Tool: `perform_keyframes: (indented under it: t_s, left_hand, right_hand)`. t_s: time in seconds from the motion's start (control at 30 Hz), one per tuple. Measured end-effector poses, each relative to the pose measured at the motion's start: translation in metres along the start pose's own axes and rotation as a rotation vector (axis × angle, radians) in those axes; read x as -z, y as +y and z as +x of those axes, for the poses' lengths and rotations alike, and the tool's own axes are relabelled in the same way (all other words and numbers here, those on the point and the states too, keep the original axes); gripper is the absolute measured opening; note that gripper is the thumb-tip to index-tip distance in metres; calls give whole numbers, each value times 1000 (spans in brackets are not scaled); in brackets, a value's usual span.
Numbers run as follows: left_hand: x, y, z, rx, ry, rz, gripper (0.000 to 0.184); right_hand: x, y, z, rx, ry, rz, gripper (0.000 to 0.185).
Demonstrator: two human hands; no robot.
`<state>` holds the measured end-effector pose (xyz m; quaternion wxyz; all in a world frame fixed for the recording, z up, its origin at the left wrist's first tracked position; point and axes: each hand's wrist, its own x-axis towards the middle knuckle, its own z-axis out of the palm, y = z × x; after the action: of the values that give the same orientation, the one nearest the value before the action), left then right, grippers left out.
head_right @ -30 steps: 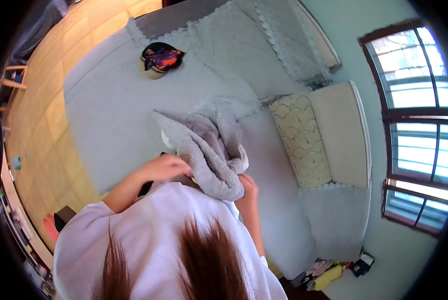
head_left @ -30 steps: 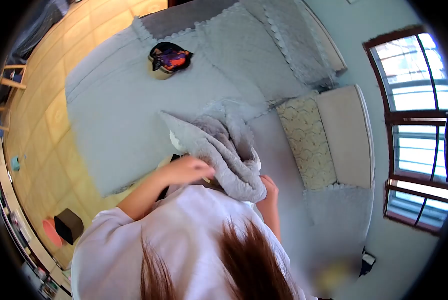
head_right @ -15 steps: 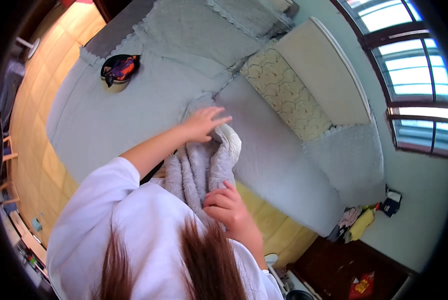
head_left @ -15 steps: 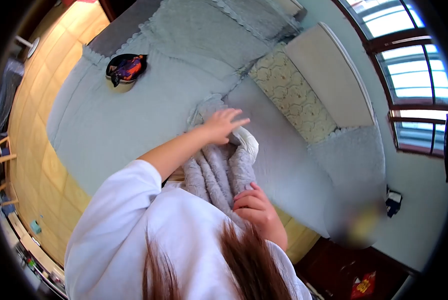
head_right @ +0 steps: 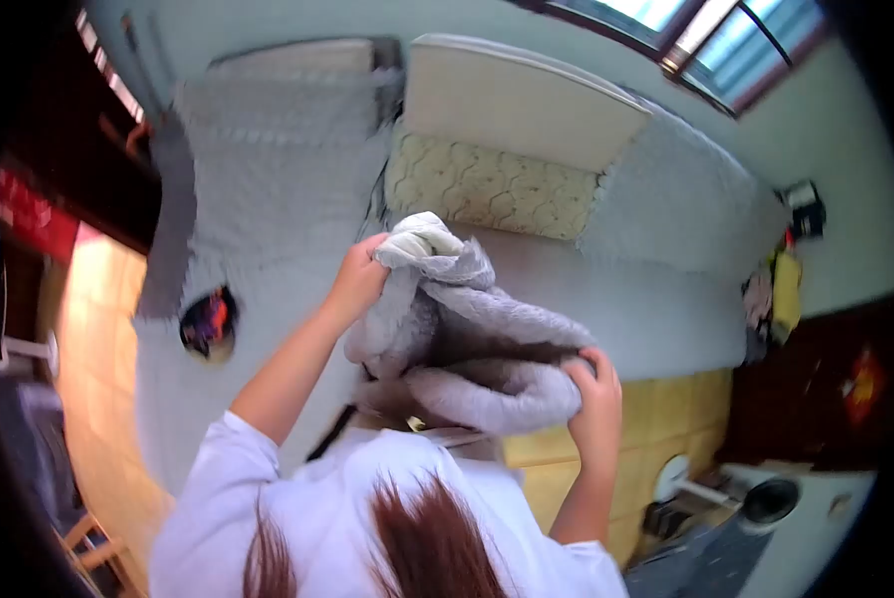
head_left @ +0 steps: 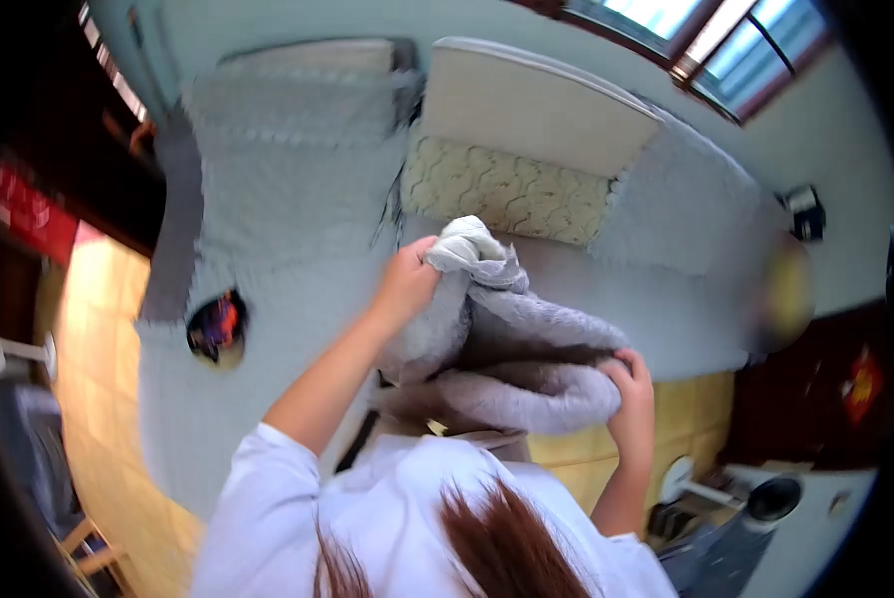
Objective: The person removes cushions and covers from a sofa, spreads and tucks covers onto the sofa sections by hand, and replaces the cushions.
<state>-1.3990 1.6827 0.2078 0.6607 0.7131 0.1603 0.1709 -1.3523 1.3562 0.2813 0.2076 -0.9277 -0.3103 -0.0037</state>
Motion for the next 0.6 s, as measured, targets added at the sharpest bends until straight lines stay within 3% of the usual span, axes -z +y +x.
perform_keyframes:
  t_s: [0.1, 0.17, 0.27, 0.37, 0.4, 0.5, 0.6]
  left_hand:
    - [-21, 70, -6, -54, -172, -78, 22]
    - [-33, 96, -12, -94, -252, -22, 23]
    - [-48, 121, -16, -167, -335, 230, 19]
    - [-66, 130, -11, -399, -381, 733, 15]
    - [-72, 131, -8, -472, -349, 812, 14]
    - [-92, 130, 12, -687, -228, 1026, 12]
    - [-113, 136, 30, -736, -156, 1006, 13]
  right_hand:
    - [-32, 5, 7, 8, -91, -79, 56]
    - [-23, -29, 24, -8, -47, 337, 56]
    - [-21, -59, 47, 157, 263, 334, 60]
    - [-21, -57, 64, 110, 286, 456, 60]
    - [-28, -48, 69, 128, 355, 408, 52]
    - [-35, -21, 82, 49, 265, 505, 45]
    - [-34, 10, 97, 16, 211, 685, 36]
